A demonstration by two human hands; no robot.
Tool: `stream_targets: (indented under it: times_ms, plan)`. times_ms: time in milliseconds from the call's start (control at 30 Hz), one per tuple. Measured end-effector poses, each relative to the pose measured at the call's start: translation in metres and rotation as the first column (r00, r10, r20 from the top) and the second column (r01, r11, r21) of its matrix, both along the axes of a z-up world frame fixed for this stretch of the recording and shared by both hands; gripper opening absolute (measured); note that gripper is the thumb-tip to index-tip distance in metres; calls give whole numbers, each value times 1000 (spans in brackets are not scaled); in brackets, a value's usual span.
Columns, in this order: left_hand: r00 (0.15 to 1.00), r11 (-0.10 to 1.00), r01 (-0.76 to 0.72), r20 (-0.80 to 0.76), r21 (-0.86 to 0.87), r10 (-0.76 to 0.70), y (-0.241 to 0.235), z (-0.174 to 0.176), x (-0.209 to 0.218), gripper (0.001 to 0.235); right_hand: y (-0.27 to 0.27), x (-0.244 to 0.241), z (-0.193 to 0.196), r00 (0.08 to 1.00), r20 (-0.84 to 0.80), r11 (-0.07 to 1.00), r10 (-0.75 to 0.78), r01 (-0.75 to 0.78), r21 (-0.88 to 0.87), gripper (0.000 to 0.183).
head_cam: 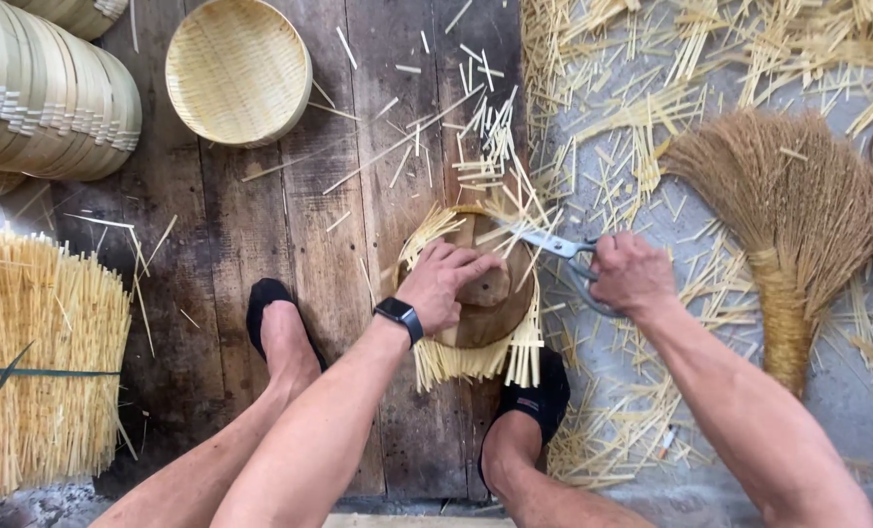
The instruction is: The person sits at a workbench making round bamboo sieves. They lay a woven bamboo mat over a round wooden mold, fold the protruding bamboo strips down over the mold, trim the excess strips with scissors, and press a split bamboo rim ring around the edge to hold the mat in place, repeating the process for several sieves.
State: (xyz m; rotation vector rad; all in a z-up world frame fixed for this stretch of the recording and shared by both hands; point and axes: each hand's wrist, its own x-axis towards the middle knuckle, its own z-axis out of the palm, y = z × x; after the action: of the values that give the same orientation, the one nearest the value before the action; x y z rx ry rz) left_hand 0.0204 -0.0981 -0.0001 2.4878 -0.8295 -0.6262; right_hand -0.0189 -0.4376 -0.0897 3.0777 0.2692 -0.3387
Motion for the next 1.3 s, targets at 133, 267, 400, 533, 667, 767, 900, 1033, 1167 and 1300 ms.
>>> stream_targets:
  times_ms: [133,267,400,533,667,767,900,1033,1167,1300]
  plan:
    - [998,998,63,-18,23,-63,-4,4,1,96,21,6,41,999,29,999,36,-36,-4,36]
    - [993,986,119,-9,113,-118,5,-13,2,88,40,16,33,987,140,997,74,-72,-18,44]
    - [971,966,137,165,221,-175,-7,-1,-7,75,3,10,3,997,-68,1000,27,-27,-10,22]
    - [964,952,-247,145,183,222,-39,29,-36,100,10,1,28,997,-66,996,-39,44,83,28]
    - [732,734,-680,72,1,678,-48,-3,-51,125,47,5,67,987,160,998,-15,5,61,54]
    - [707,713,-697,94,-71,701,-49,-9,-51,123,57,13,55,985,170,1000,-15,16,-8,55]
    - [758,763,-647,99,-19,645,-39,8,-44,117,25,5,4,997,-25,997,-79,79,13,26]
    - [752,754,-651,60,-89,657,-45,-5,-55,114,21,0,23,991,-111,997,-71,74,29,21]
    - [787,789,-599,83,-136,612,-50,-11,-56,109,43,10,43,991,137,1000,-9,10,-10,36]
    - [828,828,-555,48,-76,559,-41,-3,-57,108,17,-1,15,999,21,999,-46,46,0,21]
